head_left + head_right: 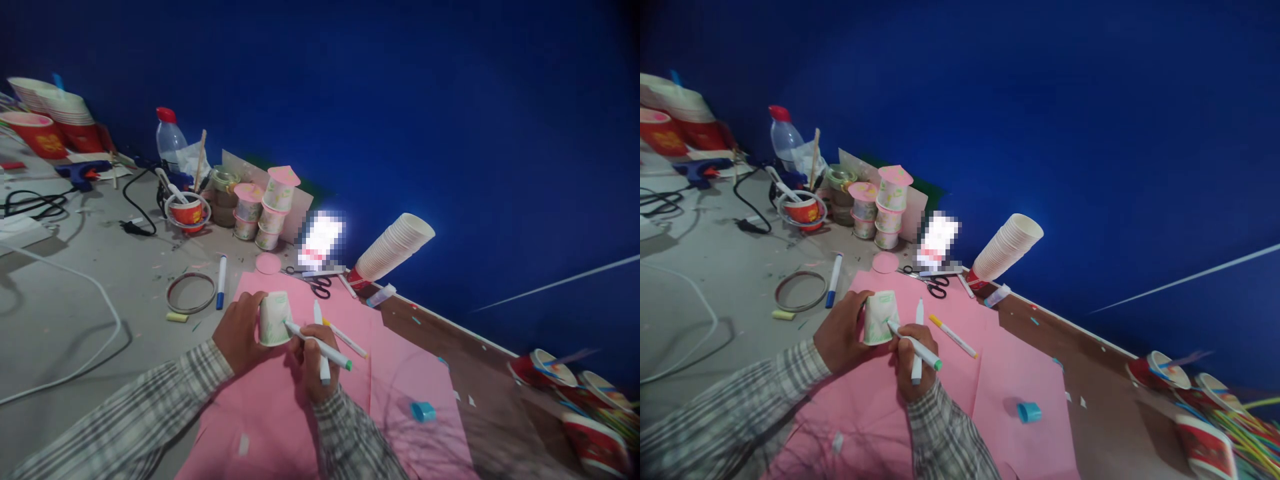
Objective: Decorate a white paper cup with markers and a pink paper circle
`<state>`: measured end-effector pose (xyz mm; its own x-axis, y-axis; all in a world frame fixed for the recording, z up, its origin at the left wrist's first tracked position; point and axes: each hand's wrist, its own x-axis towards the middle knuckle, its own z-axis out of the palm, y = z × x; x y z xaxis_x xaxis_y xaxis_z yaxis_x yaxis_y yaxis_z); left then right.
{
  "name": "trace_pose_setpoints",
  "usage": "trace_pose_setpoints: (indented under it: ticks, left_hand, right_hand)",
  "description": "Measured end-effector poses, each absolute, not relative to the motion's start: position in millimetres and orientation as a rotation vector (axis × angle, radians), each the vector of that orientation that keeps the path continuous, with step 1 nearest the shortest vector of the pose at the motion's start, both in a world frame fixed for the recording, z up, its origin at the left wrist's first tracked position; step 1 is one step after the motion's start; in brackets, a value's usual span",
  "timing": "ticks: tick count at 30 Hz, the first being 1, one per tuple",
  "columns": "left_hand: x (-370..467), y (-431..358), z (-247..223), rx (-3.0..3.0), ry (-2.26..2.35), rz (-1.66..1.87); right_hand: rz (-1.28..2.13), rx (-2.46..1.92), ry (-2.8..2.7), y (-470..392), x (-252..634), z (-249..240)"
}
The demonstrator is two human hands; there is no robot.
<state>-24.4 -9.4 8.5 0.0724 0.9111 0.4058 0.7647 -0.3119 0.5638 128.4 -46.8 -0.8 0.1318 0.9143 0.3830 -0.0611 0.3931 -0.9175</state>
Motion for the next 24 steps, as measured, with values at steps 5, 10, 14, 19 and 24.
trace_pose_setpoints:
  ticks: [5, 10, 14, 19, 24]
  left_hand:
    - [-25.6, -8.0, 5.2, 2.17, 1.696, 1.079]
    - [-25.4, -8.0, 5.6, 2.166, 1.703, 1.066]
    - [-24.8, -8.7, 5.6, 2.173, 1.705, 1.06]
    - [-25.2, -8.4, 6.1, 2.173, 1.708, 1.056]
    - [-25.2, -8.0, 6.2, 2.18, 1.719, 1.024]
  right_hand:
    - [0.916, -0.905, -1.272, -48.0, 129.5, -3.5]
    - [0.9, -0.875, -1.249, -46.6, 128.8, 0.0]
    - [0.921, -0.861, -1.269, -47.5, 128.0, 1.3]
    - [0.922, -0.876, -1.294, -49.2, 128.7, -1.5]
    - [0.904, -0.872, -1.324, -49.1, 129.4, -0.9]
